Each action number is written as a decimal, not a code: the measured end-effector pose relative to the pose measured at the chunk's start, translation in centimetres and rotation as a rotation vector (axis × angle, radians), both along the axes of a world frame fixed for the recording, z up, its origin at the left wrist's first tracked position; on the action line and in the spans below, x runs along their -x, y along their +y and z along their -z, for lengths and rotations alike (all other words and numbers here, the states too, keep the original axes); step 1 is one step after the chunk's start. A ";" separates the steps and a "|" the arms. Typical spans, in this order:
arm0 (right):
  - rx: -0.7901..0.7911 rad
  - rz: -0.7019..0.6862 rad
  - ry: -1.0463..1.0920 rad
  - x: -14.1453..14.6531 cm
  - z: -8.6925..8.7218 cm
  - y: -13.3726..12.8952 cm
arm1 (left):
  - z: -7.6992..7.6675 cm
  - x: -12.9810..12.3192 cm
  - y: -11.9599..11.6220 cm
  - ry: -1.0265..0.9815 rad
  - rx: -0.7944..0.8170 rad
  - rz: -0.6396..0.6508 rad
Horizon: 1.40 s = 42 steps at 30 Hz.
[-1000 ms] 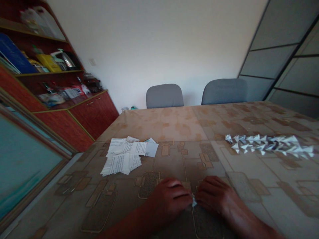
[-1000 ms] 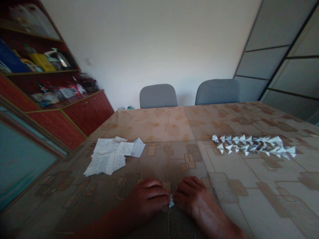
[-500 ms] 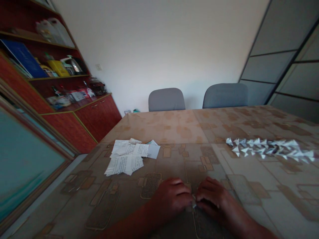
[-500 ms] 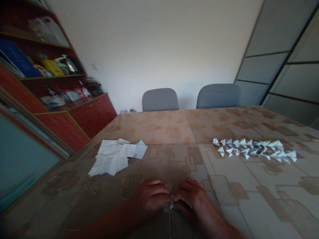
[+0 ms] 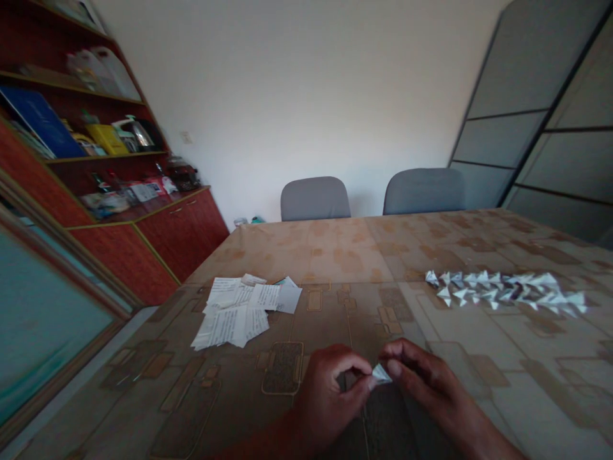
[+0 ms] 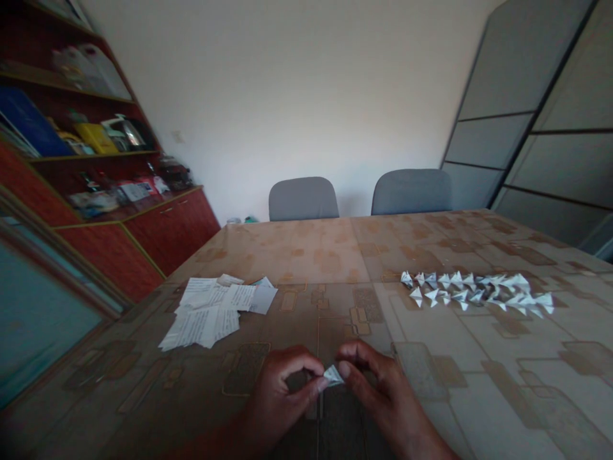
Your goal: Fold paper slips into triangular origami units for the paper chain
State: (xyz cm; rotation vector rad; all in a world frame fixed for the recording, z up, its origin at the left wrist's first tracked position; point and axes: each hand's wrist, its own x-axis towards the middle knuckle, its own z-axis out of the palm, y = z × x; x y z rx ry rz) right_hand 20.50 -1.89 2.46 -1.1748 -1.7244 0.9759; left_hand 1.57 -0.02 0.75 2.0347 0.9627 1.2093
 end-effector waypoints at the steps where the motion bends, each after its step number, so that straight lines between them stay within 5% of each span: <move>1: -0.058 0.032 -0.014 -0.1 -0.3 -0.2 | -0.2 -0.2 -0.1 -0.025 0.042 -0.022; 5: -0.186 0.058 -0.122 -0.1 -0.4 -0.7 | -0.9 -0.5 -0.4 -0.084 0.117 -0.036; 9: -0.138 0.112 -0.064 0.4 0.5 -0.6 | -1.1 -0.4 -0.6 -0.105 0.117 -0.035; 13: -0.097 0.079 -0.069 0.7 0.7 -0.5 | -0.8 -0.4 -0.8 -0.131 0.170 -0.048; 21: -0.281 0.045 -0.153 0.6 0.4 -1.0 | -0.1 -0.5 -0.8 -0.208 0.163 -0.053; 31: -0.385 0.030 -0.282 1.0 0.3 -1.0 | -0.1 -0.1 -0.9 -0.048 0.084 -0.035; 42: -0.347 0.048 -0.281 0.7 0.7 -0.6 | -0.4 0.2 -0.6 0.010 0.259 -0.001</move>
